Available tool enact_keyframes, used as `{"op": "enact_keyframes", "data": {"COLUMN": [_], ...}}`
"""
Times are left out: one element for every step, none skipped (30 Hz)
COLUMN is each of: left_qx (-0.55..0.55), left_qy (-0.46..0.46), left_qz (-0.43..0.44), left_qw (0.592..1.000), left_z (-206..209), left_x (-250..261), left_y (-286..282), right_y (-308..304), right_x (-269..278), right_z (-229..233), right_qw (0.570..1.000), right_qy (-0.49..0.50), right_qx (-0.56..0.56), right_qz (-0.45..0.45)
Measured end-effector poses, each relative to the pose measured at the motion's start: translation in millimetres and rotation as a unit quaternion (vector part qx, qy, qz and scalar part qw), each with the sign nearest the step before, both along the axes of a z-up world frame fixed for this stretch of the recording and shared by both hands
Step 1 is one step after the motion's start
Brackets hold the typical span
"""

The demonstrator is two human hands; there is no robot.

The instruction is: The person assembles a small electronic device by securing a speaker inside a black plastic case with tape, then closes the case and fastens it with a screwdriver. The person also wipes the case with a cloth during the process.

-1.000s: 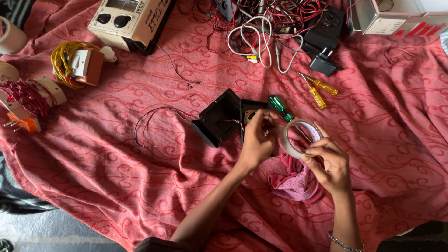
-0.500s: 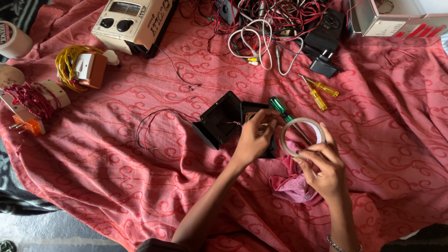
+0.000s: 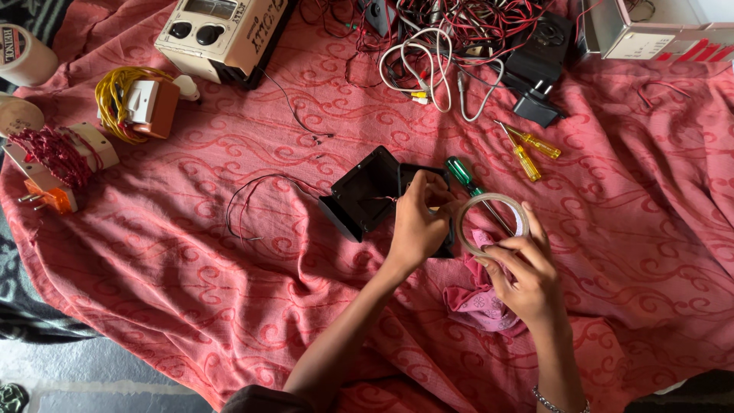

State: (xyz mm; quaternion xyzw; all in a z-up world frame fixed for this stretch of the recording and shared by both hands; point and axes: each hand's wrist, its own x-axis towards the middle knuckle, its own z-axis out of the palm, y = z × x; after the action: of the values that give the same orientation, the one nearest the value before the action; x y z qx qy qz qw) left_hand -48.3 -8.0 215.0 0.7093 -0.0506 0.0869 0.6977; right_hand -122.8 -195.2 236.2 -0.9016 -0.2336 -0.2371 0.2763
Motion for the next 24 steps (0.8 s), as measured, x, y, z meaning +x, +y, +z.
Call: {"op": "enact_keyframes", "data": {"left_qx": [0.001,0.001,0.001,0.001,0.002,0.003,0.004,-0.002,-0.009,-0.016,-0.015,-0.014,-0.013,-0.036,-0.058,-0.08,-0.097,-0.114,-0.131,-0.14,-0.148,-0.157,-0.177,-0.198], "left_qy": [-0.007,-0.01,-0.014,-0.018,-0.02,-0.022,-0.024,-0.032,-0.041,-0.05,-0.048,-0.047,-0.046,-0.053,-0.061,-0.068,-0.067,-0.066,-0.066,-0.051,-0.035,-0.021,-0.03,-0.039], "left_qz": [0.016,0.021,0.026,0.03,0.037,0.043,0.049,0.056,0.063,0.07,0.081,0.092,0.103,0.102,0.101,0.1,0.105,0.11,0.115,0.097,0.08,0.063,0.05,0.037], "left_qw": [1.0,1.0,1.0,0.999,0.999,0.999,0.999,0.998,0.997,0.996,0.995,0.995,0.994,0.993,0.991,0.989,0.987,0.985,0.983,0.984,0.985,0.985,0.982,0.979], "left_z": [0.6,1.7,3.3,5.4,7.8,10.5,13.5,16.5,19.4,21.9,23.9,25.2,25.8,25.9,25.5,24.7,24.0,24.0,24.3,25.1,26.6,29.2,32.4,35.5], "left_x": [-1.2,-2.8,-4.3,-5.6,-6.9,-8.6,-10.3,-12.0,-14.2,-16.4,-18.4,-20.4,-21.9,-23.4,-24.9,-26.4,-27.7,-28.2,-28.5,-27.9,-26.6,-24.1,-19.1,-14.3], "left_y": [-1.7,-3.2,-4.4,-5.1,-5.4,-6.1,-6.9,-7.9,-9.4,-10.6,-11.4,-12.7,-14.1,-15.5,-17.1,-19.1,-21.2,-23.1,-23.8,-22.7,-20.3,-15.9,-9.4,-1.4], "right_y": [0.2,0.1,-0.2,-0.2,-0.3,-0.3,-0.1,0.4,1.2,2.3,3.4,3.9,4.5,4.9,5.1,5.0,4.6,4.2,3.7,2.5,1.3,-0.5,-2.8,-5.6], "right_x": [0.3,0.2,-0.1,-0.3,-0.4,-0.7,-0.8,-0.9,-1.0,-0.9,-0.9,-0.7,-0.6,-0.9,-1.3,-1.7,-2.3,-2.3,-2.4,-3.1,-2.7,-1.5,-0.2,0.0], "right_z": [-0.6,-1.1,-1.4,-2.0,-2.6,-3.2,-3.9,-4.5,-5.1,-5.7,-6.3,-6.8,-7.5,-8.5,-9.7,-11.5,-13.6,-15.9,-18.6,-21.4,-24.6,-27.0,-29.1,-30.9], "right_qw": [1.0,1.0,1.0,1.0,1.0,1.0,1.0,1.0,0.999,0.999,0.998,0.998,0.998,0.997,0.997,0.996,0.995,0.995,0.995,0.994,0.993,0.991,0.988,0.985], "right_qy": [-0.005,-0.009,-0.013,-0.017,-0.021,-0.021,-0.021,-0.022,-0.032,-0.042,-0.052,-0.056,-0.059,-0.063,-0.068,-0.073,-0.078,-0.074,-0.07,-0.066,-0.064,-0.062,-0.06,-0.033], "right_qx": [-0.004,-0.008,-0.011,-0.015,-0.018,-0.008,0.001,0.011,0.01,0.009,0.008,0.016,0.024,0.032,0.038,0.043,0.049,0.059,0.068,0.078,0.099,0.12,0.141,0.172], "right_qz": [0.0,0.0,-0.002,-0.004,-0.006,-0.007,-0.008,-0.01,-0.016,-0.022,-0.028,-0.027,-0.027,-0.027,-0.027,-0.027,-0.027,-0.027,-0.027,-0.027,-0.018,-0.009,0.001,-0.003]}}
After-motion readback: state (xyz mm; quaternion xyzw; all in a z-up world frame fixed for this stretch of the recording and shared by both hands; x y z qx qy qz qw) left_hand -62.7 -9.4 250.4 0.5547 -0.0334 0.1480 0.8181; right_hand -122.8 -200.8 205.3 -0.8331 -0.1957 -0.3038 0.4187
